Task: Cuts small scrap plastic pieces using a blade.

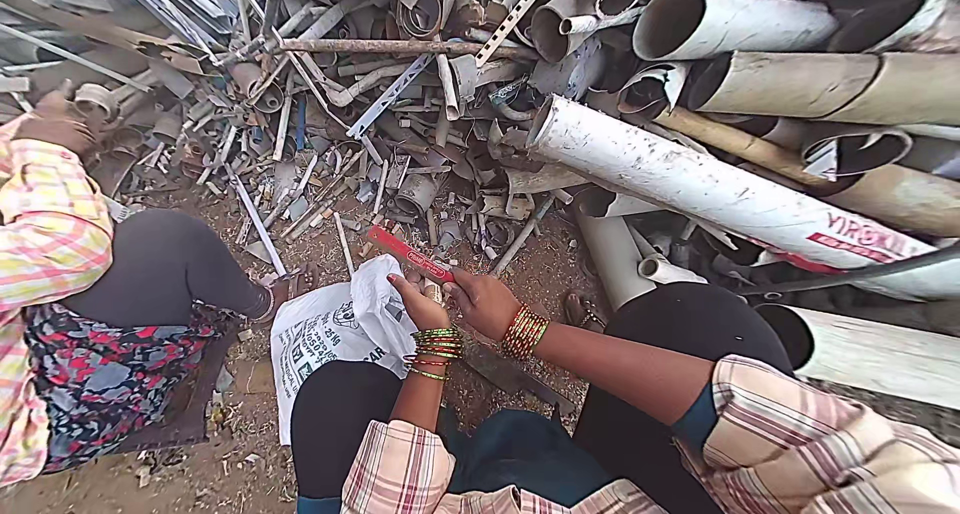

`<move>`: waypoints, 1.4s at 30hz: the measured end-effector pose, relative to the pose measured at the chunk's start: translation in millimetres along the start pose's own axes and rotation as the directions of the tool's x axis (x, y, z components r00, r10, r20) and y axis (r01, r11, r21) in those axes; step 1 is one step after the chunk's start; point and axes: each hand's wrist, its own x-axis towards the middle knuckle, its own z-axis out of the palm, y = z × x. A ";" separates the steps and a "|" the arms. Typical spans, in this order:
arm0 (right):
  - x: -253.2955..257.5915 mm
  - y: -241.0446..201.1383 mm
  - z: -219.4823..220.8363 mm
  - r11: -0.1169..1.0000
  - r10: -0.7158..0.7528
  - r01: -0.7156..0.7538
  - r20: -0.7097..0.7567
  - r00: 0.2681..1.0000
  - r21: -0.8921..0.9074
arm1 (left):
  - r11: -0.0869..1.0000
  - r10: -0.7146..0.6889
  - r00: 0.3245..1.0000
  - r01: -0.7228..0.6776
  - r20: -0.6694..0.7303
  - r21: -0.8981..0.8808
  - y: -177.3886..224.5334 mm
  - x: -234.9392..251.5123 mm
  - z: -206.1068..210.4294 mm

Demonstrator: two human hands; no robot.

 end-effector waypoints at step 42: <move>-4.7 -8.3 1.9 0.997 -0.025 0.028 0.047 0.999 -0.072 | 0.963 0.088 0.996 -0.089 0.014 0.255 -21.3 16.3 -13.2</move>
